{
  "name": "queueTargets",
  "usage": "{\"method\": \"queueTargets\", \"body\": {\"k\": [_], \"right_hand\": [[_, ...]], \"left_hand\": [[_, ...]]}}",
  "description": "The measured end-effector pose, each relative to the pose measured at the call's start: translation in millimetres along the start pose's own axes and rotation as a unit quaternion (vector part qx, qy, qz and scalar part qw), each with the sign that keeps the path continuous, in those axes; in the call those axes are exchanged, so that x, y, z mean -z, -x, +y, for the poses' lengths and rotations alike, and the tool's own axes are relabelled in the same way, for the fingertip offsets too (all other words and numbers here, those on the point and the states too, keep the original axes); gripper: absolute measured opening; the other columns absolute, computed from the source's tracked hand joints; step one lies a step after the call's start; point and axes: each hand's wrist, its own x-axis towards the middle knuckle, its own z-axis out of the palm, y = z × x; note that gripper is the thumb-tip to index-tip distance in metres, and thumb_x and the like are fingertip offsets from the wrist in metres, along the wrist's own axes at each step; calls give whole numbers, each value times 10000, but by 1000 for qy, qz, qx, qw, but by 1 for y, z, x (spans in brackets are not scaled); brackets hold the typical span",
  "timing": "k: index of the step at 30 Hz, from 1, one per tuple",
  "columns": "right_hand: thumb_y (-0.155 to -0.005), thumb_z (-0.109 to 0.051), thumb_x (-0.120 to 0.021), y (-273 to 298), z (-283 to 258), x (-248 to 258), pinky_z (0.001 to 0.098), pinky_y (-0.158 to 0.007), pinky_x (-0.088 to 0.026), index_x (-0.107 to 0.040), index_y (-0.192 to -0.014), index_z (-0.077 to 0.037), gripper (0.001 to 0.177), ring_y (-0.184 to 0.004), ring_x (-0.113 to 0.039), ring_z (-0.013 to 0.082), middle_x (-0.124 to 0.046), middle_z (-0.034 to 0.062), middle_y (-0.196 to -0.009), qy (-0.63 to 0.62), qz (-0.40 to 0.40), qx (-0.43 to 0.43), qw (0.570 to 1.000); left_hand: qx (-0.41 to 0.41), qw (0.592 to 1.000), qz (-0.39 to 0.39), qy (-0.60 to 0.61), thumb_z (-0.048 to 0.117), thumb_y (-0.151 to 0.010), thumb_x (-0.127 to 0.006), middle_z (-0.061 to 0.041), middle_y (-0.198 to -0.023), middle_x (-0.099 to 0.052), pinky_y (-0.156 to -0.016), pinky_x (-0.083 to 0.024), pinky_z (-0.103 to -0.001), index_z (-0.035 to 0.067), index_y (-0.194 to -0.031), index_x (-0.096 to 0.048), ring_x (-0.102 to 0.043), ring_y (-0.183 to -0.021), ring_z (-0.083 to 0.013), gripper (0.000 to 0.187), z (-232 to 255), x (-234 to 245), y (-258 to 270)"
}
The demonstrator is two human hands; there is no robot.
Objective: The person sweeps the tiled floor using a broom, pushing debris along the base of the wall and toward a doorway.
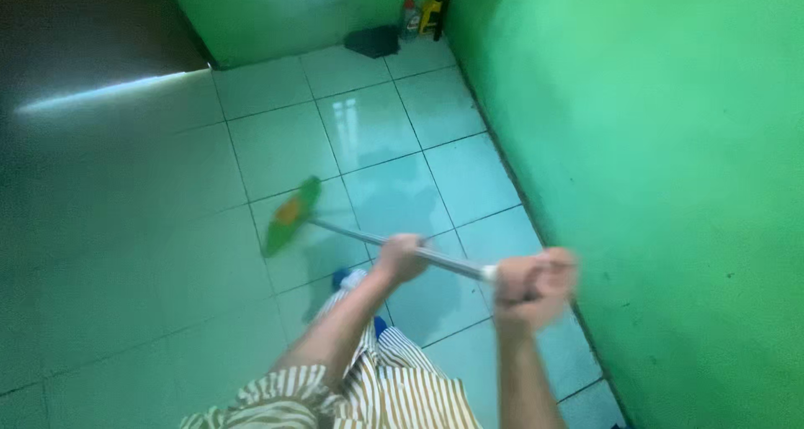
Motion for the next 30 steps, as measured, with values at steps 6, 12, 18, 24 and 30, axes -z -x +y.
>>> {"method": "queueTargets", "body": {"k": [6, 12, 18, 24, 30], "right_hand": [[-1016, -162, -384, 22, 55, -54, 289, -652, -446, -578, -996, -25, 237, -652, -500, 123, -504, 30, -711, -142, -41, -262, 954], [-1150, -242, -387, -139, -23, 26, 278, -590, -425, -678, -1137, -76, 335, -527, -494, 85, -529, 4, -627, -224, -221, -38, 948], [-1105, -365, -529, -170, -99, 64, 270, -589, -371, -457, -807, -125, 390, -577, -394, 113, -407, -9, -686, -178, -129, -19, 975], [-1110, -340, -482, -155, -121, -35, 345, -553, -410, -325, -747, -127, 449, -482, -357, 128, -347, -7, -595, 155, -12, 31, 987], [-1025, -295, -546, -164, 30, -14, 251, -411, -317, -318, -743, -174, 383, -452, -337, 58, -365, -50, -602, -83, -63, -1, 995]], "left_hand": [[27, 965, 121, -233, 284, -611, -745, -172, -757, -670, -660, -530, -489, 127, -811, -721, -664, -764, -388, 255, -93, 54, -20], [48, 993, -65, -87, 549, -904, -653, -180, -728, -696, -677, -557, -478, 84, -716, -730, -698, -727, -374, 507, 86, 97, -118], [-9, 987, -158, 6, 484, -923, -581, -155, -779, -729, -721, -569, -470, 114, -827, -753, -708, -783, -382, 419, 214, 93, -146], [7, 986, -130, 103, 394, -942, -609, -172, -747, -711, -724, -576, -465, 85, -849, -739, -701, -739, -385, 348, 187, 75, -157], [-4, 999, -39, -1, 347, -889, -684, -208, -747, -695, -680, -559, -509, 60, -748, -718, -689, -740, -425, 321, 49, 37, -165]]}}
